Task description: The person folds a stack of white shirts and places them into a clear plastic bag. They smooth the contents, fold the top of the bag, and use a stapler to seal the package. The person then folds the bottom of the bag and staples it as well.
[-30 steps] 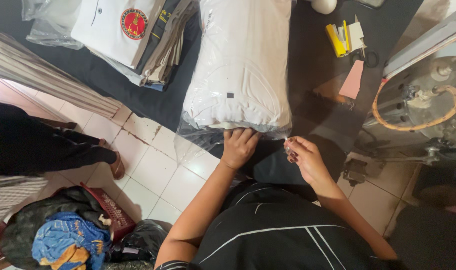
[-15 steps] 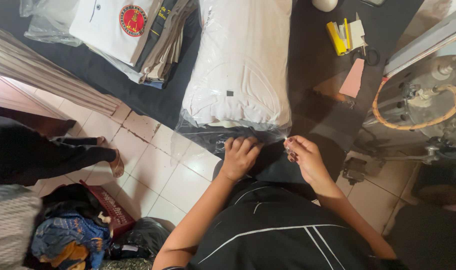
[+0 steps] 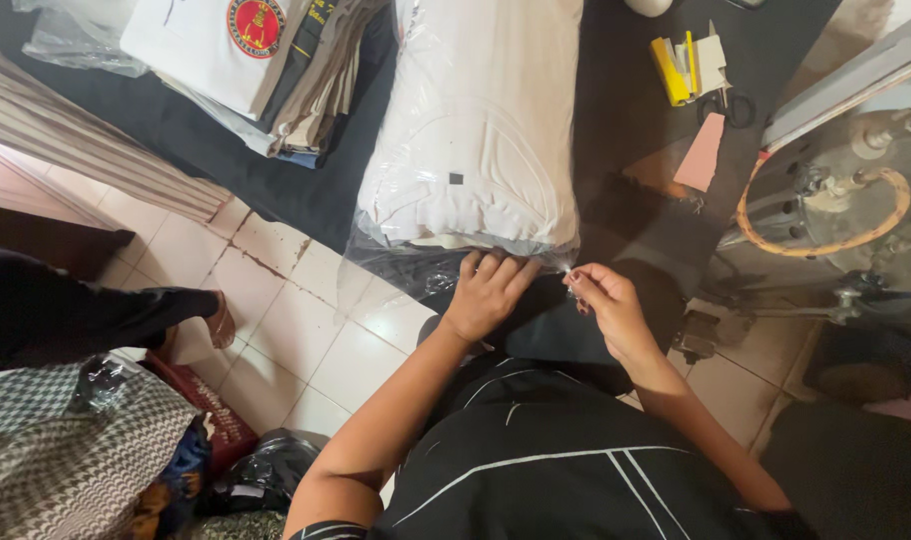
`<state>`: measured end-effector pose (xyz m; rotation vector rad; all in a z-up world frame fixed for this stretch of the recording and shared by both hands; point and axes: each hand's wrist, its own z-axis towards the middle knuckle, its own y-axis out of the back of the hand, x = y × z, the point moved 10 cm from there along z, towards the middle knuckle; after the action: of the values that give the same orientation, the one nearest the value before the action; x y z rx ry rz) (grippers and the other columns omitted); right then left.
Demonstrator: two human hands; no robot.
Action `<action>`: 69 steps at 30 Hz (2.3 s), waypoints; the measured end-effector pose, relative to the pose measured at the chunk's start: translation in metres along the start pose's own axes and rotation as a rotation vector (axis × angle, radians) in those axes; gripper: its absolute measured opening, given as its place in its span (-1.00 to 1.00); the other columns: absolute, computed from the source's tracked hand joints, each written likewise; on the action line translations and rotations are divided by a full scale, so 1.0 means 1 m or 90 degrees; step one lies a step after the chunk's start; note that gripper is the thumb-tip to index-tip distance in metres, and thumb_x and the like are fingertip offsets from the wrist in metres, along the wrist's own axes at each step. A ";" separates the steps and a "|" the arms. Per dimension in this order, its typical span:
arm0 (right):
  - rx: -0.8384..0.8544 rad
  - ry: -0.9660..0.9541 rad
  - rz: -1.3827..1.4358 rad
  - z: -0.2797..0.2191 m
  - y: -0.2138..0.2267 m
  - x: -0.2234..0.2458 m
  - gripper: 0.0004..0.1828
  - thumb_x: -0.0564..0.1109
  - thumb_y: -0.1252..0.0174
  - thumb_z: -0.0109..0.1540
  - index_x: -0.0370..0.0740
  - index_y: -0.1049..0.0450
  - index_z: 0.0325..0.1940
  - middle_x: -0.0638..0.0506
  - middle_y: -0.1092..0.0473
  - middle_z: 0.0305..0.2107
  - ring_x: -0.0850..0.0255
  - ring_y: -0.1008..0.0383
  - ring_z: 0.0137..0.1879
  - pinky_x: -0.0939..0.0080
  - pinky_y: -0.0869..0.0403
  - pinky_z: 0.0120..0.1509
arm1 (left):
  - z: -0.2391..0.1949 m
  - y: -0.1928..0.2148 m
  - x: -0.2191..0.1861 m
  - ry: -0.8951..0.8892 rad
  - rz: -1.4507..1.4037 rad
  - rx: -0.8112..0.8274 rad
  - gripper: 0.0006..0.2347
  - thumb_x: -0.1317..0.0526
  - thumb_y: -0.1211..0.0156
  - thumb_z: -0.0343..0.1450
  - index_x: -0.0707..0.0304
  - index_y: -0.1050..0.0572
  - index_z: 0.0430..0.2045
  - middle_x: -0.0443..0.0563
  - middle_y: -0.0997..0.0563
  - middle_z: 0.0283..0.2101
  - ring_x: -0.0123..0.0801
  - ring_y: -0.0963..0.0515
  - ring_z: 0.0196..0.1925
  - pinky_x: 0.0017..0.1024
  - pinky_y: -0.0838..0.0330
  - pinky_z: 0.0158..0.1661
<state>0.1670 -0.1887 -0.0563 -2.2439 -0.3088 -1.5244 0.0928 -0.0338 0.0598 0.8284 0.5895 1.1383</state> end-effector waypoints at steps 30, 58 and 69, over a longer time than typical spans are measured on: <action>-0.054 0.200 -0.323 -0.017 -0.013 0.058 -0.85 -0.18 -0.16 0.33 -0.33 -0.53 -0.12 0.09 -0.52 -0.47 0.45 -0.47 -0.41 0.43 -0.46 -0.31 | 0.021 0.019 -0.010 0.052 -0.122 0.035 -0.78 0.28 -0.15 0.38 0.31 -0.56 -0.13 0.08 -0.55 0.01 -0.09 -0.49 0.13 -0.06 -0.32 0.28; -0.091 0.473 -0.557 -0.050 -0.090 0.147 -0.88 -0.29 -0.22 0.24 -0.31 -0.59 -0.15 -0.12 -0.47 -0.26 0.00 -0.53 -0.13 0.09 -0.49 -0.05 | 0.000 0.034 -0.009 0.040 -0.247 -0.062 -0.80 0.32 -0.22 0.31 0.30 -0.58 -0.20 0.04 -0.51 0.02 -0.13 -0.52 0.03 -0.13 -0.42 0.17; -0.064 0.524 -0.647 -0.045 -0.097 0.145 -0.83 -0.30 -0.22 0.18 -0.26 -0.61 -0.15 -0.01 -0.52 -0.23 0.03 -0.48 -0.08 0.03 -0.35 0.03 | -0.009 0.014 -0.010 0.046 -0.215 -0.037 -0.78 0.34 -0.21 0.32 0.22 -0.57 -0.17 0.04 -0.51 0.09 -0.18 -0.49 0.13 -0.07 -0.29 0.26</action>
<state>0.1454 -0.1289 0.1119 -1.2880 -1.2150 -2.8147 0.0755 -0.0381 0.0658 0.6113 0.7226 0.8740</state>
